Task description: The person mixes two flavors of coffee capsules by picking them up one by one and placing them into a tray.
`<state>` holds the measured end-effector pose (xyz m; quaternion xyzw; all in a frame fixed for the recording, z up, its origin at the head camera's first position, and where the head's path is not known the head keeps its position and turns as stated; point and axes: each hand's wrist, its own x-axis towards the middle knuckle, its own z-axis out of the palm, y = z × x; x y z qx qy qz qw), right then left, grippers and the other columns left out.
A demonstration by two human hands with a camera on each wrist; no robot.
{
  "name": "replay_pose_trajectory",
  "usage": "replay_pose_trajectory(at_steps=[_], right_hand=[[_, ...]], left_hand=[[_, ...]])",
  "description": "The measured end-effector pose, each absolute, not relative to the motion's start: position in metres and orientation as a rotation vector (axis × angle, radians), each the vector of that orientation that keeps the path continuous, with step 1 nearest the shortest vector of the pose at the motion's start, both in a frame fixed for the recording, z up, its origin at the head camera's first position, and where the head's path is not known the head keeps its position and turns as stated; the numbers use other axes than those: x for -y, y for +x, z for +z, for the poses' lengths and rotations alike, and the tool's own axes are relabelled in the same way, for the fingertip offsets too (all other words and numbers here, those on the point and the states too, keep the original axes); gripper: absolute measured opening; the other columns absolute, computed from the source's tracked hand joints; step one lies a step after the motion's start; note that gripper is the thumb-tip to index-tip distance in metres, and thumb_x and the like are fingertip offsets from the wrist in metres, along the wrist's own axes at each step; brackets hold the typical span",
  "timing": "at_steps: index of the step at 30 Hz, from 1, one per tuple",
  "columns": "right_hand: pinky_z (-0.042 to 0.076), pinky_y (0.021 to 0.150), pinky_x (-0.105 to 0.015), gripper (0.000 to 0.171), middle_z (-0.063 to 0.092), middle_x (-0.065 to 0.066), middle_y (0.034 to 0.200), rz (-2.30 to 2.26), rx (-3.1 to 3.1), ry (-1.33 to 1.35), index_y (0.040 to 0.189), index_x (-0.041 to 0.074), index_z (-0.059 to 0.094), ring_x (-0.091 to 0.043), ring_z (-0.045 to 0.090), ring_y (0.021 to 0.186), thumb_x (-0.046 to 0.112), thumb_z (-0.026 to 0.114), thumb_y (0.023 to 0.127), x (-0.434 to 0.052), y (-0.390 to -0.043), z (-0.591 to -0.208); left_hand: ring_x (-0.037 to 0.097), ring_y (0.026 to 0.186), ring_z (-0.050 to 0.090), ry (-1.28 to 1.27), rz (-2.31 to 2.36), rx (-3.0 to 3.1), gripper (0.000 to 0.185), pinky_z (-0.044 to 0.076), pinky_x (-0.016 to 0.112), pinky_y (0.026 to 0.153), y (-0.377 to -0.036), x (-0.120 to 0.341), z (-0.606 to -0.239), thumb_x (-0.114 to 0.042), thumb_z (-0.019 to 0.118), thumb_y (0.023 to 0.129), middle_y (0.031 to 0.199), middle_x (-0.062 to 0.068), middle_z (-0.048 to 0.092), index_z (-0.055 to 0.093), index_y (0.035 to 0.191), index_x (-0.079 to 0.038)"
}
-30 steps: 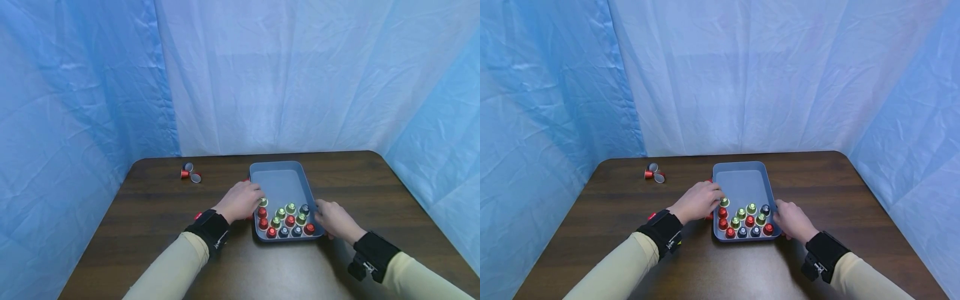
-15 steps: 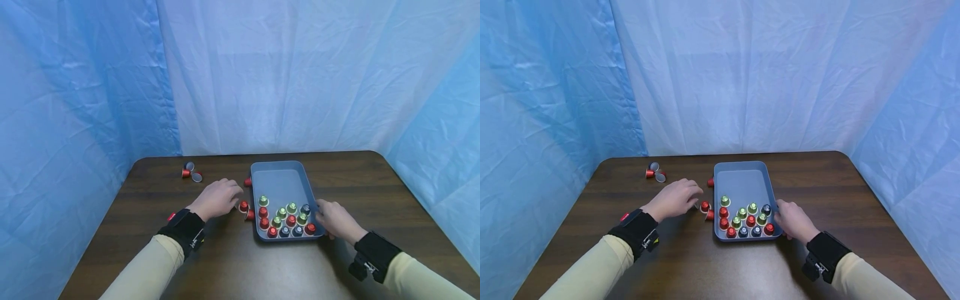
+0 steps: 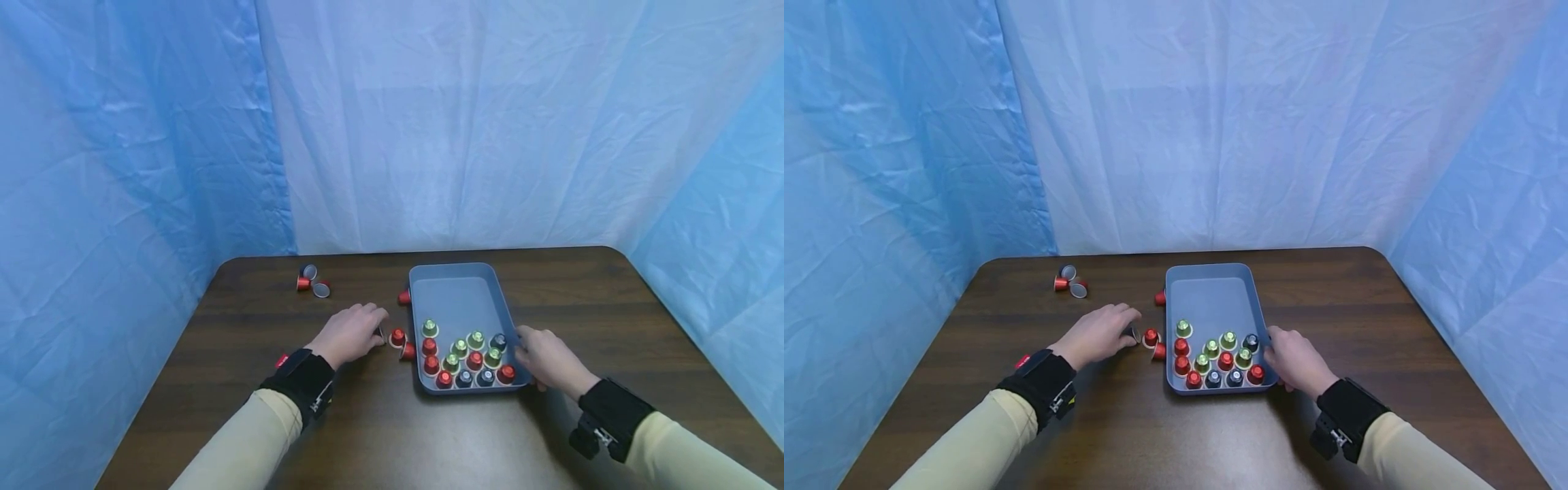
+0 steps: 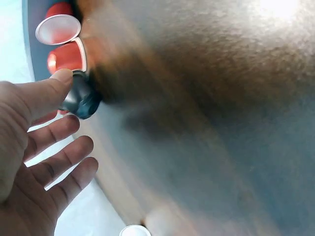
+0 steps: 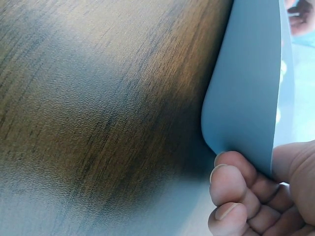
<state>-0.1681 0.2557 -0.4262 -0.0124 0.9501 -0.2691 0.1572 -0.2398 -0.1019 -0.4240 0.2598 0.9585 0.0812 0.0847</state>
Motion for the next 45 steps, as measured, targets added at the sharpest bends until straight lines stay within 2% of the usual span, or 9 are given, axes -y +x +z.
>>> replay_pose_trajectory(at_steps=[9, 15, 19, 23, 28, 39, 45], right_hand=[[0.051, 0.048, -0.035, 0.052, 0.06, -0.009, 0.077, -0.758, -2.724, -0.032, 0.145, -0.012, 0.044, -0.02, 0.059, 0.049, 0.009, 0.061, 0.099, -0.253, -0.169, -0.427], [0.051, 0.048, -0.034, 0.053, 0.06, -0.009, 0.077, -0.759, -2.724, -0.033, 0.145, -0.011, 0.044, -0.02, 0.059, 0.049, 0.009, 0.061, 0.1, -0.253, -0.169, -0.426], [0.051, 0.049, -0.034, 0.052, 0.059, -0.009, 0.078, -0.761, -2.725, -0.038, 0.144, -0.012, 0.044, -0.02, 0.058, 0.049, 0.009, 0.061, 0.1, -0.253, -0.168, -0.426], [0.052, 0.049, -0.034, 0.051, 0.061, -0.011, 0.082, -0.777, -2.73, -0.049, 0.143, -0.012, 0.045, -0.019, 0.058, 0.05, 0.008, 0.062, 0.099, -0.254, -0.167, -0.426], [0.052, 0.049, -0.034, 0.05, 0.064, -0.013, 0.089, -0.783, -2.735, -0.061, 0.142, -0.013, 0.045, -0.018, 0.058, 0.052, 0.008, 0.062, 0.099, -0.255, -0.166, -0.425], [0.053, 0.049, -0.033, 0.05, 0.063, -0.012, 0.087, -0.785, -2.74, -0.07, 0.141, -0.013, 0.046, -0.018, 0.058, 0.051, 0.008, 0.062, 0.099, -0.256, -0.166, -0.425], [0.053, 0.049, -0.033, 0.05, 0.062, -0.011, 0.084, -0.783, -2.734, -0.07, 0.141, -0.014, 0.045, -0.018, 0.058, 0.051, 0.008, 0.062, 0.099, -0.255, -0.166, -0.424]], left_hand=[[0.019, 0.099, 0.063, 0.824, 0.194, -2.879, 0.031, 0.055, 0.038, 0.093, -0.238, 0.103, -0.437, -0.028, 0.08, 0.091, 0.1, 0.0, 0.066, 0.07, 0.117, -0.015], [0.02, 0.105, 0.065, 0.826, 0.215, -2.883, 0.037, 0.055, 0.039, 0.096, -0.235, 0.105, -0.442, -0.028, 0.08, 0.091, 0.108, 0.001, 0.069, 0.068, 0.123, -0.015], [0.017, 0.094, 0.065, 0.776, 0.278, -2.868, 0.041, 0.057, 0.036, 0.088, -0.235, 0.107, -0.442, -0.027, 0.08, 0.091, 0.097, -0.001, 0.066, 0.059, 0.124, -0.015], [0.012, 0.082, 0.061, 0.744, 0.363, -2.867, 0.036, 0.056, 0.031, 0.077, -0.234, 0.11, -0.438, -0.024, 0.08, 0.091, 0.084, -0.005, 0.057, 0.052, 0.113, -0.017], [0.011, 0.082, 0.061, 0.74, 0.411, -2.897, 0.033, 0.056, 0.031, 0.078, -0.234, 0.116, -0.433, -0.022, 0.081, 0.09, 0.087, -0.005, 0.059, 0.053, 0.108, -0.019], [0.012, 0.078, 0.059, 0.726, 0.433, -2.936, 0.037, 0.055, 0.033, 0.076, -0.233, 0.127, -0.419, -0.023, 0.084, 0.087, 0.087, -0.004, 0.062, 0.053, 0.106, -0.017], [0.013, 0.081, 0.06, 0.714, 0.439, -2.956, 0.037, 0.057, 0.036, 0.083, -0.23, 0.131, -0.408, -0.022, 0.083, 0.087, 0.093, -0.002, 0.065, 0.055, 0.11, -0.016]])
